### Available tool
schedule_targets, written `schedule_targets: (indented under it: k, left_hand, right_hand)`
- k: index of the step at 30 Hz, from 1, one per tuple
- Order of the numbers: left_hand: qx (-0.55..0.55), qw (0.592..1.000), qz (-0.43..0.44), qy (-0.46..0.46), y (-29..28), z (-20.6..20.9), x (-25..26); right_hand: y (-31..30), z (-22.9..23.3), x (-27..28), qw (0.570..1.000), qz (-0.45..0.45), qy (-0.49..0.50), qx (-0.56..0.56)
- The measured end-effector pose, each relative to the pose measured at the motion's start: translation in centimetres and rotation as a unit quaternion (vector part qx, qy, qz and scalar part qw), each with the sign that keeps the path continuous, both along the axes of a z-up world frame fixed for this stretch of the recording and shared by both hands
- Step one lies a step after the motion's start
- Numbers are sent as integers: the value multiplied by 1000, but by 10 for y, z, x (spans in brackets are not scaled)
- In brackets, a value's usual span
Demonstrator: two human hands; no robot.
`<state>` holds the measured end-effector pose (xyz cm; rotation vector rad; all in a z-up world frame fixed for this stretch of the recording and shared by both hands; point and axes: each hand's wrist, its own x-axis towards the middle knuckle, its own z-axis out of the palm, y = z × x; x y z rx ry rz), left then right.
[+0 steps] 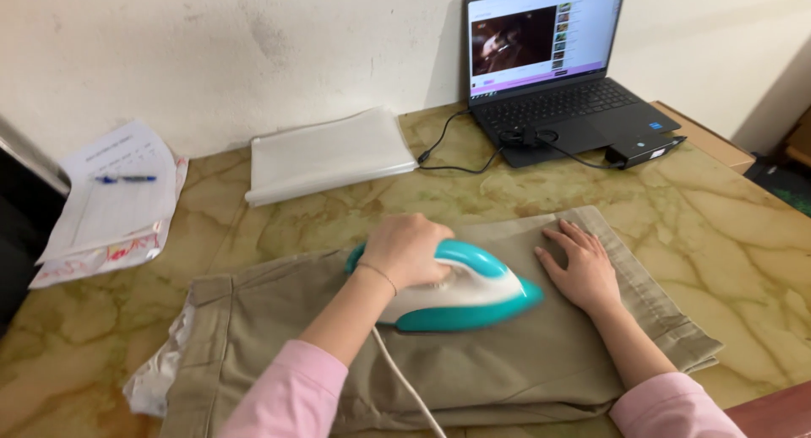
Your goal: Ironing a pair of beige trousers on a table using an electric iron.
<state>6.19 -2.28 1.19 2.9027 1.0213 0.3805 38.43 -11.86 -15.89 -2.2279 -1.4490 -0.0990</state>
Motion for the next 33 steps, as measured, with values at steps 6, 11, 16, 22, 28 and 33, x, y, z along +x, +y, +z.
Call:
schedule_targets:
  k: [6,11,16,22,28,33]
  left_hand:
    - [-15,998,-13,52,-4,-6,15]
    - [-23,992,125,-17,29,-40,41]
    - [-80,995,7,67,-11,-8,12]
    - [-75,991,-22,108,-25,-1,1]
    - [-46,996,69,31,13,-16,24]
    - [-53,997,37,48,13,-11,17]
  right_hand:
    - [4,-19,14,1000,3,-13,14]
    - [6,-23,20,999,9,-22,22]
    - [6,-23,22,999,12,-16,25]
    - [5,-16,10,1000,17,-2,23]
    - [3,-17,10,999,25,-23,24]
    - [4,-20,11,998,23,-52,23]
